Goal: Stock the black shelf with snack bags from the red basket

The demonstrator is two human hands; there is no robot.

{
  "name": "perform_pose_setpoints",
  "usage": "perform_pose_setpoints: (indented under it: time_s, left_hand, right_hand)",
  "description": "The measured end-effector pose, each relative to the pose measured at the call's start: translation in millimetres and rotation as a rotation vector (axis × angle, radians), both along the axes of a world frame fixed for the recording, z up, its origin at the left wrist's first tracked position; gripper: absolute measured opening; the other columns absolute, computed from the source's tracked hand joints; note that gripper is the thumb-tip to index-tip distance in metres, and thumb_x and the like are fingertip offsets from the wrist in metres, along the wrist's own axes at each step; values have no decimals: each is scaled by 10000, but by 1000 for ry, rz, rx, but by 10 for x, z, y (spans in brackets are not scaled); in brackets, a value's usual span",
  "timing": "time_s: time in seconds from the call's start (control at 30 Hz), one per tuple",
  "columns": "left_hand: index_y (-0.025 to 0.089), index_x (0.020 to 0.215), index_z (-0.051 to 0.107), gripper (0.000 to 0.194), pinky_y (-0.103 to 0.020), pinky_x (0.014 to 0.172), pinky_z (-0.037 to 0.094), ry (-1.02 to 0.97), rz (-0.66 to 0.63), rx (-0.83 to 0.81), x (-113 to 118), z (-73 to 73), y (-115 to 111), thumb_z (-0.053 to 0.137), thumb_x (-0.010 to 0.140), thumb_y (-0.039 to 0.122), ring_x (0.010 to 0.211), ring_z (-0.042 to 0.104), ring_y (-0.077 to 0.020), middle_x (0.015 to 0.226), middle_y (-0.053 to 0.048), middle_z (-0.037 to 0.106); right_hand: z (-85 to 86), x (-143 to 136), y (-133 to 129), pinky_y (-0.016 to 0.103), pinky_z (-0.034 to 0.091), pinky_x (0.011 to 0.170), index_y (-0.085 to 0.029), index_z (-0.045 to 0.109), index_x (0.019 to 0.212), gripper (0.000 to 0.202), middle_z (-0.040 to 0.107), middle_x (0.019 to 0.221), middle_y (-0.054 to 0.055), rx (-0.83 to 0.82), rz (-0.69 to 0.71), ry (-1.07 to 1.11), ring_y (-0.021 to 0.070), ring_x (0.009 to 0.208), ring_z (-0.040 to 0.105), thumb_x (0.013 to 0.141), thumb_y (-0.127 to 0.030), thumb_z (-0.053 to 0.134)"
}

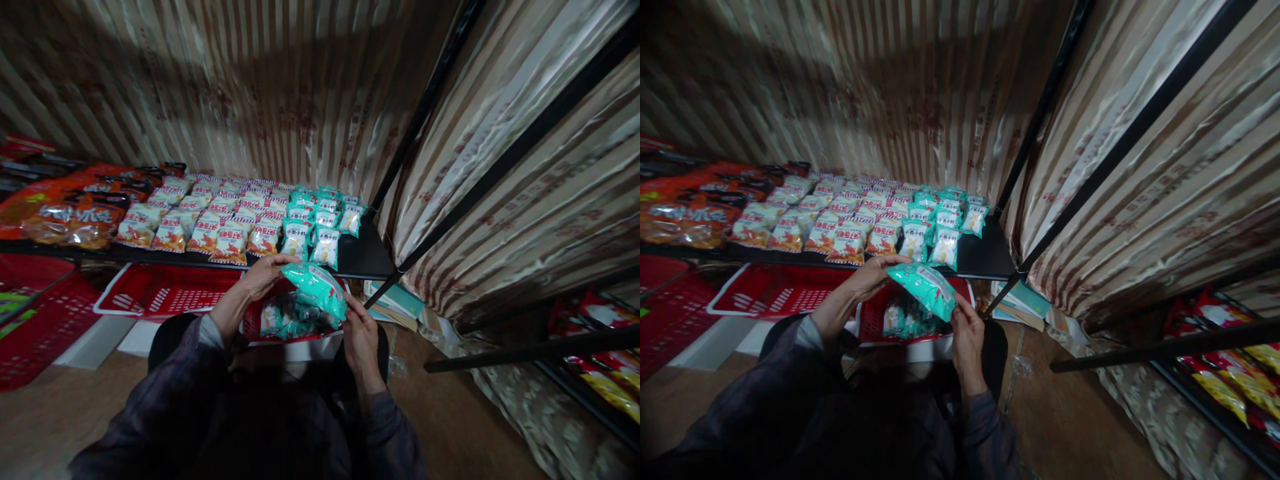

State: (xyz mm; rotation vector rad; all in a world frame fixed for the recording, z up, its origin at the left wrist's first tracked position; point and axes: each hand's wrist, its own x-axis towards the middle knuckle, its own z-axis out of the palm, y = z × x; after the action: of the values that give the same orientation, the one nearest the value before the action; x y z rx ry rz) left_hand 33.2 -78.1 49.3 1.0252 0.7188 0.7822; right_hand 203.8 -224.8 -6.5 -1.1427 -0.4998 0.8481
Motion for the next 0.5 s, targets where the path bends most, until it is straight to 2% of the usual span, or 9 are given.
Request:
perform_pose_setpoints:
  time_s: [0.1, 0.27, 0.4, 0.5]
  left_hand:
    - [143, 800, 723, 377, -249, 676, 477, 29, 65, 49, -5, -36, 17, 874, 463, 217, 661, 620, -124, 760, -28, 708]
    - [160, 692, 663, 303, -239, 611, 421, 109, 124, 185, -7, -43, 36, 838, 515, 334, 601, 537, -103, 644, 26, 623]
    - [168, 670, 633, 366, -234, 587, 396, 130, 156, 208, -23, -45, 48, 834, 486, 412, 595, 520, -105, 617, 39, 594]
    - [170, 683, 640, 395, -241, 592, 401, 141, 190, 193, -39, -72, 59, 840, 455, 422, 591, 519, -108, 621, 35, 601]
  right_hand:
    - [-31, -8, 14, 308, 506, 778, -191, 697, 1045, 425, 733, 980, 43, -6, 18, -86, 177, 841, 656, 643, -319, 748]
    - [-46, 1, 3, 283, 497, 661, -166, 691, 966, 363, 684, 765, 16, -98, 32, -416, 157, 683, 612, 707, -419, 700]
    - [10, -9, -34, 299, 493, 698, -187, 703, 883, 267, 648, 881, 57, -118, -24, -755, 183, 791, 601, 757, -419, 663]
    - [79, -35, -46, 302, 490, 716, -204, 685, 894, 218, 619, 942, 65, -71, -93, -847, 191, 853, 588, 783, -389, 654]
